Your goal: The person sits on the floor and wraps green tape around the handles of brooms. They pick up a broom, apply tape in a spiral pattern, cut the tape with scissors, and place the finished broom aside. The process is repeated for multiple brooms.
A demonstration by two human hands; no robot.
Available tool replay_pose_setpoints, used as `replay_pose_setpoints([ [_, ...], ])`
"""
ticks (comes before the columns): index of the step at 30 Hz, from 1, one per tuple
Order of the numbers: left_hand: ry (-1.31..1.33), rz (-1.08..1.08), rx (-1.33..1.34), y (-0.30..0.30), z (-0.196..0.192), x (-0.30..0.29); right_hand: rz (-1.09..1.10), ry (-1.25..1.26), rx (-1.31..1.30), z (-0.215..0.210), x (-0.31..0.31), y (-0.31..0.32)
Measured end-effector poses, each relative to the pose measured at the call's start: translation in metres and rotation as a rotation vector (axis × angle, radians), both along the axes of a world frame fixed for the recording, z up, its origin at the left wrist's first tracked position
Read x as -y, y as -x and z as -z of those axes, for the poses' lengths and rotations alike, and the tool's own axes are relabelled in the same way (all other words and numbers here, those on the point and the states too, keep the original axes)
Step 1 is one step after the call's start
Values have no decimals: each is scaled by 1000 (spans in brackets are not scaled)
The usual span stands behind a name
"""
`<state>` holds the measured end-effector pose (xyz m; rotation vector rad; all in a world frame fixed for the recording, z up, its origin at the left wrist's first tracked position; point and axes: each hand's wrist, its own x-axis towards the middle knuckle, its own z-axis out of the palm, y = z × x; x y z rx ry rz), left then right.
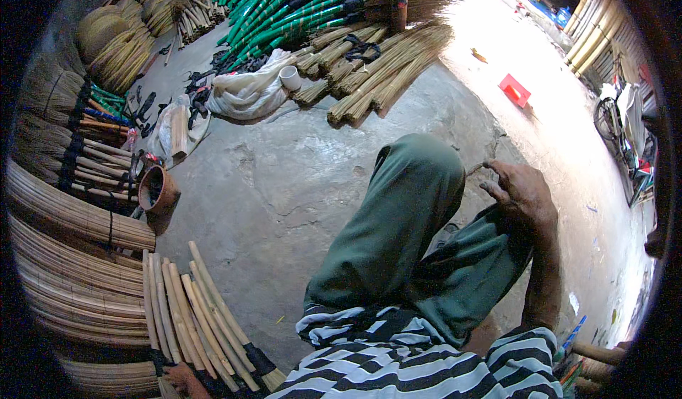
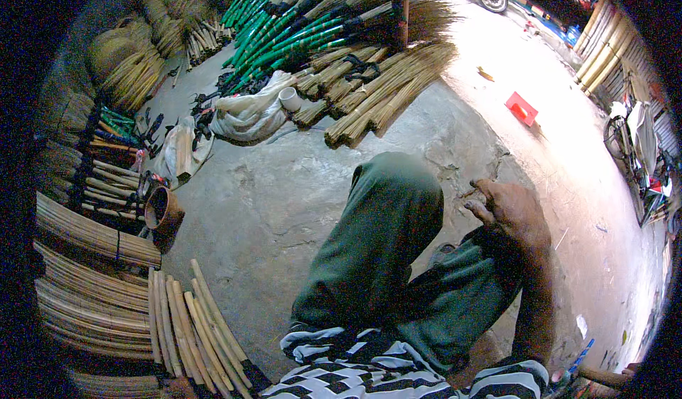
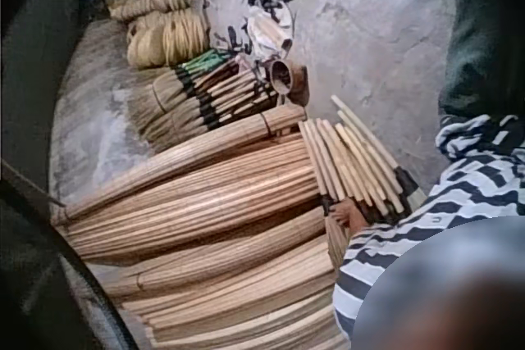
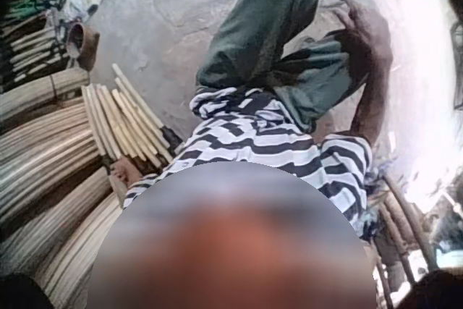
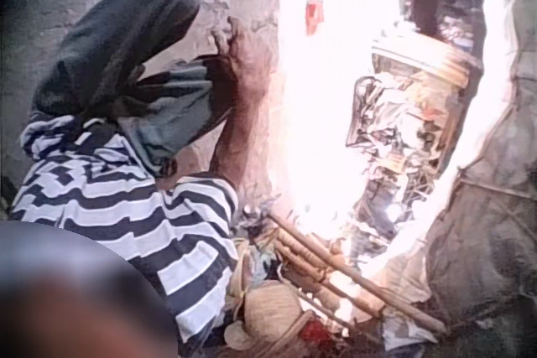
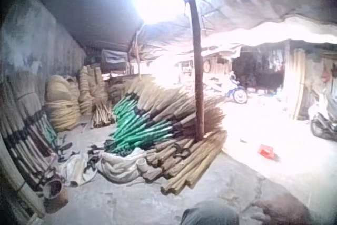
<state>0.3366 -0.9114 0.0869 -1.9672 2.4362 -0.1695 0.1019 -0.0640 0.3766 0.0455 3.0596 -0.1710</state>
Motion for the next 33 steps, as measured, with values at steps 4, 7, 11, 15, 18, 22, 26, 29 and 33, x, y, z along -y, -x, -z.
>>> replay_pose_setpoints([
  [4, -46, 48, 1, 19, 1, -4, 28, -17, 27, 2, -3, 2],
  [7, -80, 90, 8, 35, 1, -12, 68, 10, 35, 1, -4, -1],
  [11, -109, 132, 14, 54, -1, -19, 50, 31, 0, -4, -2, -7],
  [15, -131, 177, 27, 68, -1, -25, 54, 26, 22, -11, -1, -10],
  [18, -151, 207, 38, 74, 1, -27, 81, 24, 47, -15, 0, -11],
  [22, -177, 236, 55, 80, 4, -29, 37, 25, 48, -15, -3, -11],
  [26, -212, 271, 75, 88, 5, -35, -19, 73, 52, -14, -11, -9],
  [29, -254, 303, 88, 90, 7, -38, -88, 159, 34, -19, -17, -5],
  [33, -330, 407, 110, 103, 12, -34, -161, 331, 106, -36, -25, 1],
])
